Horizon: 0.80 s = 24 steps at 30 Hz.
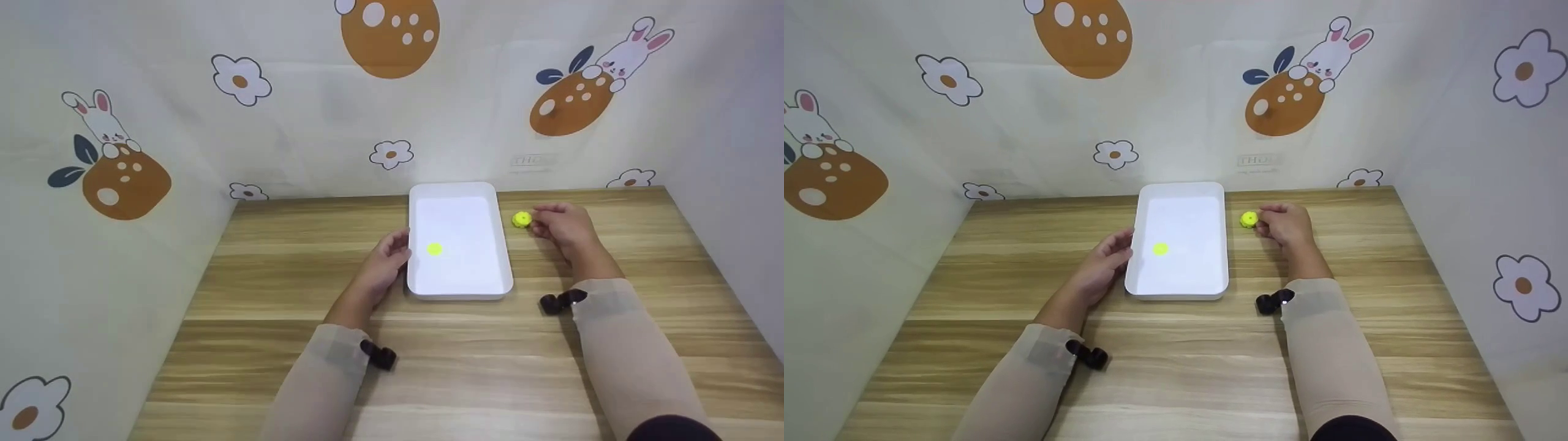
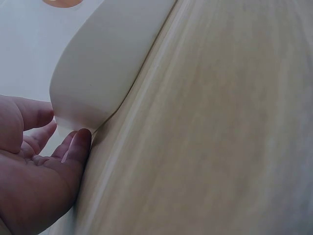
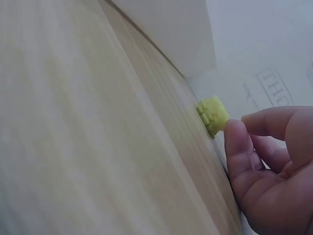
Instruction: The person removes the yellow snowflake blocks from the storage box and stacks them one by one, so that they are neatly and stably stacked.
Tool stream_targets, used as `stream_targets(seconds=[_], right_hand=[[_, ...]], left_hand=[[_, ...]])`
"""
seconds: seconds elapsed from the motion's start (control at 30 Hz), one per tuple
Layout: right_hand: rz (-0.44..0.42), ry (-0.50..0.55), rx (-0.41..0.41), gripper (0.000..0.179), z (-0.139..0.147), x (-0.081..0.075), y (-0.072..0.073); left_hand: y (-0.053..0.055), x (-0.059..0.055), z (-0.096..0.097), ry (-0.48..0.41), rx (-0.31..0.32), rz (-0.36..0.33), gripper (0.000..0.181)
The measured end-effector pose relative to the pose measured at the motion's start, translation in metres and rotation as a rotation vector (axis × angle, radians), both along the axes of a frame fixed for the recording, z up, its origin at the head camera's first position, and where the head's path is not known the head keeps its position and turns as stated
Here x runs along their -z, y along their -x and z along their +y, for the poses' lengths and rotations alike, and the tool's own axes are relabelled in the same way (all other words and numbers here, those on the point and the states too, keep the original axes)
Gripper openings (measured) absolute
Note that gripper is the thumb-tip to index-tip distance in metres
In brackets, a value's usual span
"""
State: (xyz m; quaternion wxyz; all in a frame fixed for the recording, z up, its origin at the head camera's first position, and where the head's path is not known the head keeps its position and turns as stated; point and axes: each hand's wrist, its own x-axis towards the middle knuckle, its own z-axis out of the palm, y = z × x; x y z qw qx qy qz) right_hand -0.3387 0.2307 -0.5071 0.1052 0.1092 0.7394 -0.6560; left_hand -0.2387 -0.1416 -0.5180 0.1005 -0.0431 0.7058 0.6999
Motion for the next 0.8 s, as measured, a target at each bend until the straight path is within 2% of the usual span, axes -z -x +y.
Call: stream_targets(seconds=[0.2,0.33,0.5,0.63,0.8], right_hand=[[0.005,0.060,0.003,0.044,-0.005,-0.009,-0.001],[0.010,0.167,-0.024,0.029,-0.013,-0.024,-0.007],[0.065,0.262,-0.093,0.010,-0.033,-0.043,-0.015],[0.110,0.252,-0.195,0.011,-0.053,-0.056,-0.019],[0.152,0.178,-0.316,0.021,-0.075,-0.069,-0.018]], left_hand=[[0.001,0.000,0.000,0.003,-0.004,-0.010,0.051],[0.001,-0.001,0.001,0.000,-0.002,-0.008,0.052],[0.001,-0.001,0.001,-0.008,0.000,-0.006,0.052],[0.000,-0.001,0.001,-0.019,0.002,-0.004,0.052],[0.001,-0.001,0.001,-0.030,-0.002,-0.001,0.053]])
